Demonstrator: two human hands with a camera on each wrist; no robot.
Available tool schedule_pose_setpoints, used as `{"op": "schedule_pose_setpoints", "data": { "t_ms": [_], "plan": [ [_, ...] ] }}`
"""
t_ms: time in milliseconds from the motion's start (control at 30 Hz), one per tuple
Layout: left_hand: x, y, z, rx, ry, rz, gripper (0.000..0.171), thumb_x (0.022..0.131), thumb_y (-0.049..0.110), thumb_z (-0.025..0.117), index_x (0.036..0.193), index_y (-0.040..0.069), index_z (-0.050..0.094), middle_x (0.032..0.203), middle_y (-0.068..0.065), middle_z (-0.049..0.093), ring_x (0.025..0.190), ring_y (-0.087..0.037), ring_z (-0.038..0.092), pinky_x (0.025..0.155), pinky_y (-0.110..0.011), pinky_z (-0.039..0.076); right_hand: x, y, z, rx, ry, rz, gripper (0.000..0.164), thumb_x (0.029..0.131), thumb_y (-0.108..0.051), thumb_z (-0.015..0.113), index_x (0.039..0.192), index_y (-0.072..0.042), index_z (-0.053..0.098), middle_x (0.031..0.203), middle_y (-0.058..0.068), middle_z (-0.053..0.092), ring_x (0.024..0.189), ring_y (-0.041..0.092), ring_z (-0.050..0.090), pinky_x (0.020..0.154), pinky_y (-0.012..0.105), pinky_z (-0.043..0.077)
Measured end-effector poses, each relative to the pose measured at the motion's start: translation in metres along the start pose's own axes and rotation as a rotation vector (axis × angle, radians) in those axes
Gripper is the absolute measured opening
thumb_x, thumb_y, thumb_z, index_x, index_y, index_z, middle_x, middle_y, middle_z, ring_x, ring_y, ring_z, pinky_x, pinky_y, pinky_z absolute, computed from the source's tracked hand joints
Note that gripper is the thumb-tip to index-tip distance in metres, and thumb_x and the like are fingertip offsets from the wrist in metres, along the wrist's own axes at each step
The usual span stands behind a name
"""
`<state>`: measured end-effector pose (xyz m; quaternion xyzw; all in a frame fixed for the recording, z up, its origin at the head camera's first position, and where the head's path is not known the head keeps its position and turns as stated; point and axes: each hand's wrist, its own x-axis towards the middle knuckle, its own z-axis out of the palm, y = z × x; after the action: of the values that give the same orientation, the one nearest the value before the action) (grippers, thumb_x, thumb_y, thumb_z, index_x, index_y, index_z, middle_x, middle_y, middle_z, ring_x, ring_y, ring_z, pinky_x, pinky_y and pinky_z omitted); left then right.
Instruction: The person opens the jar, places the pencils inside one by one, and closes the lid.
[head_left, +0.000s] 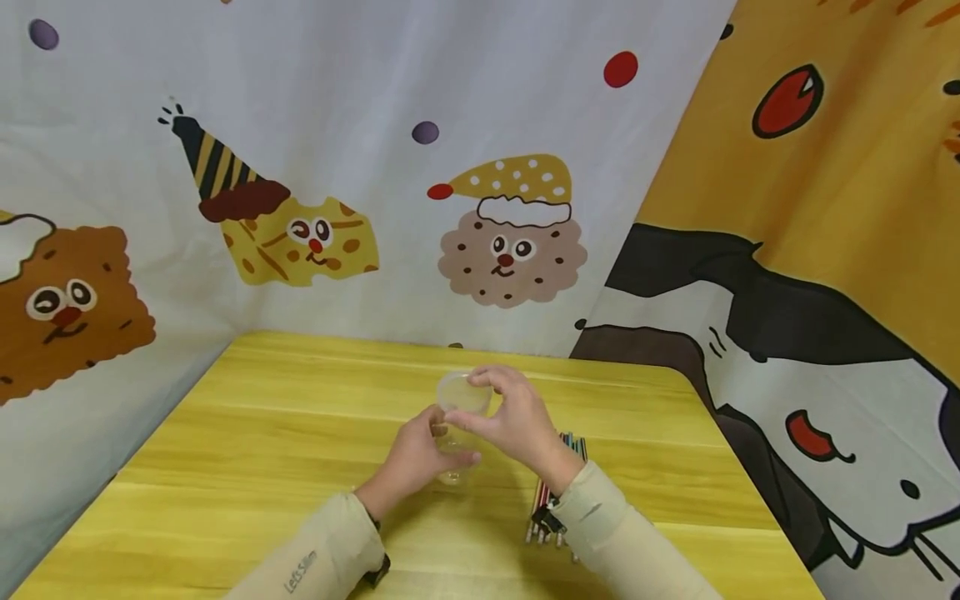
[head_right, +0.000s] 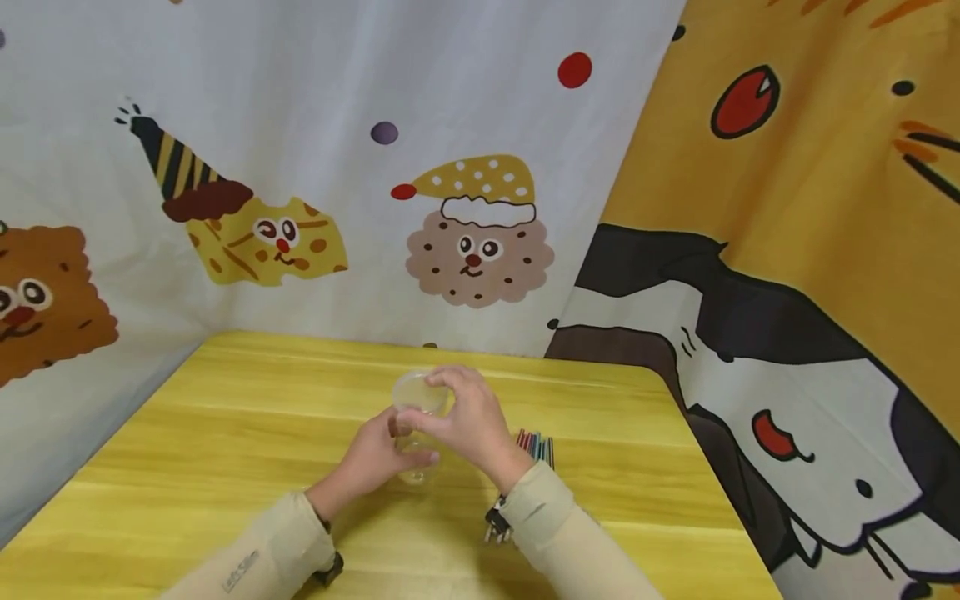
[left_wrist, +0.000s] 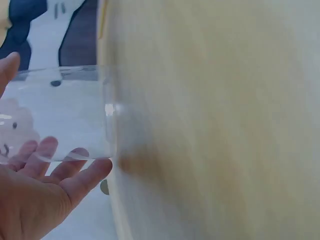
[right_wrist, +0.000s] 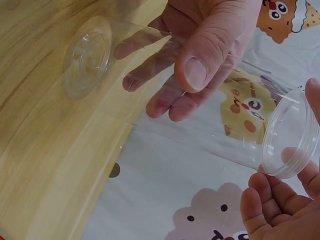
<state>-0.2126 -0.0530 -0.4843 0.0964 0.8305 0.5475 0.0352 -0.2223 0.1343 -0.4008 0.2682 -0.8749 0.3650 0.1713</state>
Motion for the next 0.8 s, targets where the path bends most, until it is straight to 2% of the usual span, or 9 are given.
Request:
{"op": "schedule_pose_setpoints", "data": {
  "t_ms": [100,233,367,533,600,700,800],
  "plan": [
    [0.0008,0.0007,0.0004,0.013,0.006,-0.002,0.065,0.078,0.040,0.098,0.109,0.000,0.057,0.139,-0.018,0.067,0.130,-0.042,0.066,0.099,-0.055,0.061,0.0000,0.0017,-0.0002,-0.010,0.005,-0.006,0.051,0.081,-0.036,0.096,0.118,-0.008,0.075,0.131,0.008,0.074,0.123,0.028,0.069,0.099,0.048,0.062],
    [0.0027,-0.0016,-0.0013,0.023,0.001,-0.002,0.063,0.077,0.043,0.098,0.109,0.004,0.060,0.131,-0.017,0.070,0.128,-0.039,0.067,0.097,-0.053,0.062,0.0004,0.0032,0.0001,-0.022,0.003,-0.010,0.048,0.082,-0.036,0.095,0.117,-0.010,0.075,0.129,0.007,0.076,0.124,0.027,0.069,0.101,0.049,0.061],
    [0.0055,-0.0045,-0.0032,0.058,-0.005,0.016,0.063,0.076,0.048,0.097,0.105,0.005,0.061,0.120,-0.014,0.072,0.120,-0.032,0.067,0.091,-0.046,0.061,0.0016,0.0023,-0.0008,-0.026,-0.007,-0.002,0.046,0.082,-0.037,0.095,0.115,-0.011,0.075,0.128,0.005,0.076,0.124,0.027,0.069,0.101,0.049,0.060],
    [0.0068,-0.0038,-0.0049,0.062,-0.003,0.037,0.054,0.078,0.043,0.098,0.110,0.013,0.067,0.117,-0.012,0.072,0.111,-0.027,0.064,0.089,-0.042,0.055,0.0036,0.0011,-0.0029,-0.025,-0.029,0.003,0.046,0.083,-0.039,0.094,0.116,-0.014,0.073,0.125,0.003,0.076,0.123,0.025,0.068,0.101,0.049,0.060],
    [0.0067,-0.0025,-0.0054,0.059,-0.005,0.044,0.051,0.078,0.040,0.098,0.112,0.015,0.068,0.118,-0.011,0.072,0.108,-0.026,0.063,0.088,-0.041,0.054,0.0039,0.0013,-0.0033,-0.023,-0.034,0.007,0.048,0.083,-0.039,0.093,0.119,-0.015,0.072,0.124,0.003,0.075,0.120,0.025,0.068,0.096,0.048,0.060],
    [0.0071,-0.0008,-0.0060,0.062,-0.006,0.049,0.050,0.078,0.037,0.098,0.112,0.015,0.069,0.115,-0.011,0.072,0.096,-0.023,0.057,0.082,-0.036,0.050,0.0041,0.0010,-0.0044,-0.018,-0.050,0.031,0.054,0.084,-0.039,0.093,0.126,-0.015,0.070,0.126,0.003,0.074,0.117,0.023,0.068,0.090,0.043,0.059],
    [0.0083,-0.0006,-0.0064,0.051,-0.008,0.048,0.054,0.077,0.037,0.099,0.118,0.016,0.070,0.115,-0.011,0.073,0.098,-0.024,0.058,0.083,-0.035,0.048,0.0048,0.0004,-0.0056,-0.007,-0.068,0.052,0.061,0.084,-0.038,0.093,0.132,-0.014,0.067,0.129,0.003,0.073,0.117,0.022,0.067,0.089,0.038,0.056]
  ]
}}
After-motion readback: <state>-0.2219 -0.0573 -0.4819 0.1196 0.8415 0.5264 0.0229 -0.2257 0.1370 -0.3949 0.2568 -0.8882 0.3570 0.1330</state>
